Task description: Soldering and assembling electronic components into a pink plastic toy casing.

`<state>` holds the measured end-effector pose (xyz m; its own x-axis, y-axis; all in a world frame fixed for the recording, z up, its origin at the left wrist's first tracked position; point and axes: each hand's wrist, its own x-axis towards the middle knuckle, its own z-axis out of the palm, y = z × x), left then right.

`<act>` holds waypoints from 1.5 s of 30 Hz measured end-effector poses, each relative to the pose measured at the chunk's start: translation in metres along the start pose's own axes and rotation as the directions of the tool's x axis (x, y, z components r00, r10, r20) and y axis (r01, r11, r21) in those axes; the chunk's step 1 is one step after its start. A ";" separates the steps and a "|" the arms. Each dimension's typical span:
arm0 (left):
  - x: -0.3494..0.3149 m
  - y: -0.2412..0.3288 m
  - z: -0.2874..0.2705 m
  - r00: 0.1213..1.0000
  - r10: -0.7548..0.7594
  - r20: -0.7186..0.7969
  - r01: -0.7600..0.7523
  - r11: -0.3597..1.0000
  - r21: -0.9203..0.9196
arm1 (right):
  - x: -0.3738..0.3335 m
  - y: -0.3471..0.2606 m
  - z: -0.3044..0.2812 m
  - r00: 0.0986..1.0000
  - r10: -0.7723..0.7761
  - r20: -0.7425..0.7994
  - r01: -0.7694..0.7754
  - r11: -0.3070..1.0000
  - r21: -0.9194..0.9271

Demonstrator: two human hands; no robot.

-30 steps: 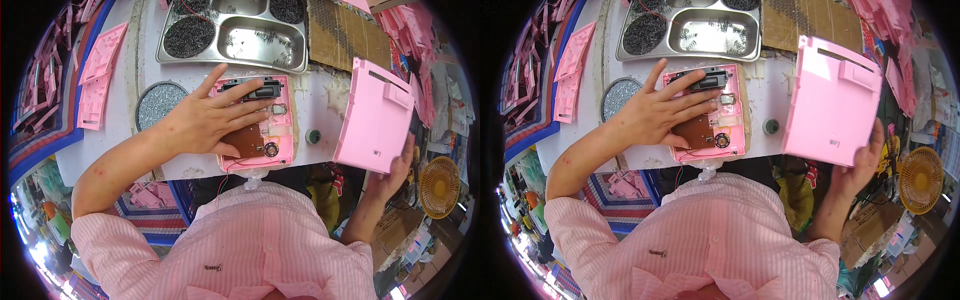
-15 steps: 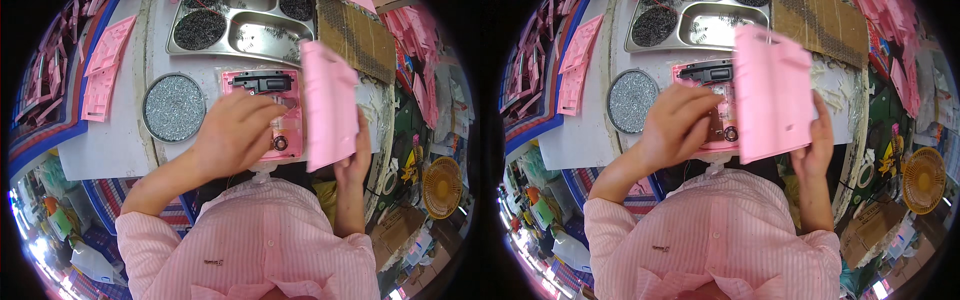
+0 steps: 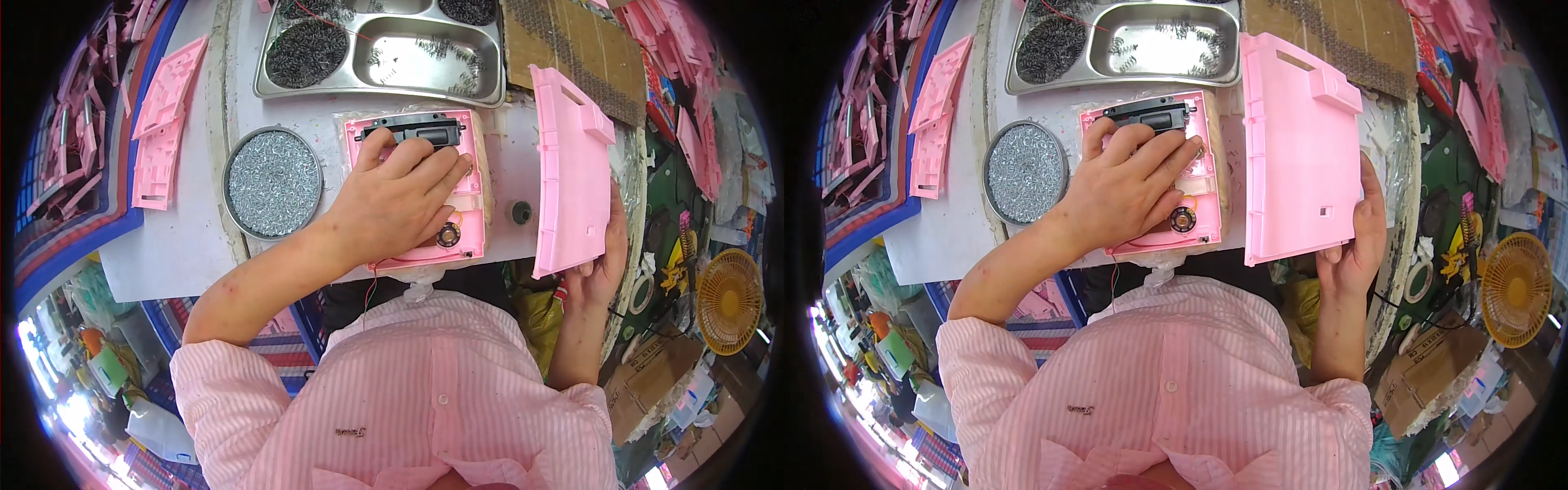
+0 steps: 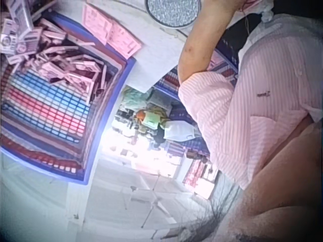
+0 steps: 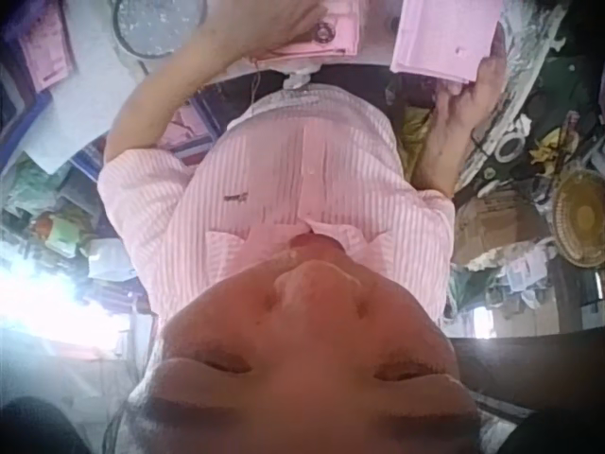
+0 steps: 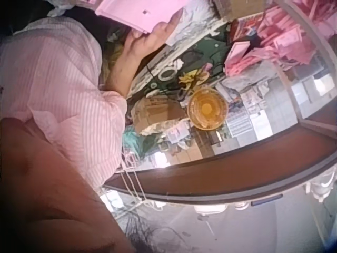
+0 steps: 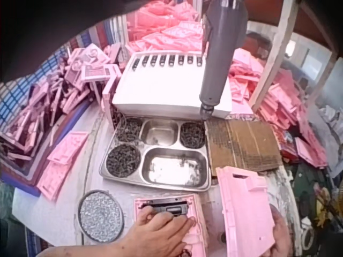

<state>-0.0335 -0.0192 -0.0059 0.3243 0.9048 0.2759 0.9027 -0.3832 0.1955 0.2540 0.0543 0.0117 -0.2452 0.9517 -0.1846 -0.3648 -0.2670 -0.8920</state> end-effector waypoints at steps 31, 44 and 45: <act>-0.051 0.028 -0.037 0.790 -0.581 0.197 0.525 0.473 -0.708 | -0.016 0.026 0.055 0.918 0.087 0.388 0.319 0.421 -0.849; -0.081 0.051 -0.020 0.667 -0.744 0.049 0.651 0.549 -0.524 | 0.009 0.029 0.062 0.742 0.187 0.644 0.613 0.201 -0.764; -0.083 0.053 -0.014 0.649 -0.760 0.045 0.639 0.512 -0.574 | 0.006 0.027 0.064 0.749 0.206 0.630 0.621 0.114 -0.775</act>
<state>-0.0164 -0.1175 -0.0055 -0.4628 0.8864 -0.0121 0.5072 0.2760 0.8164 0.1846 0.0432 0.0126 -0.8247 0.5621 -0.0620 0.5026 0.6782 -0.5362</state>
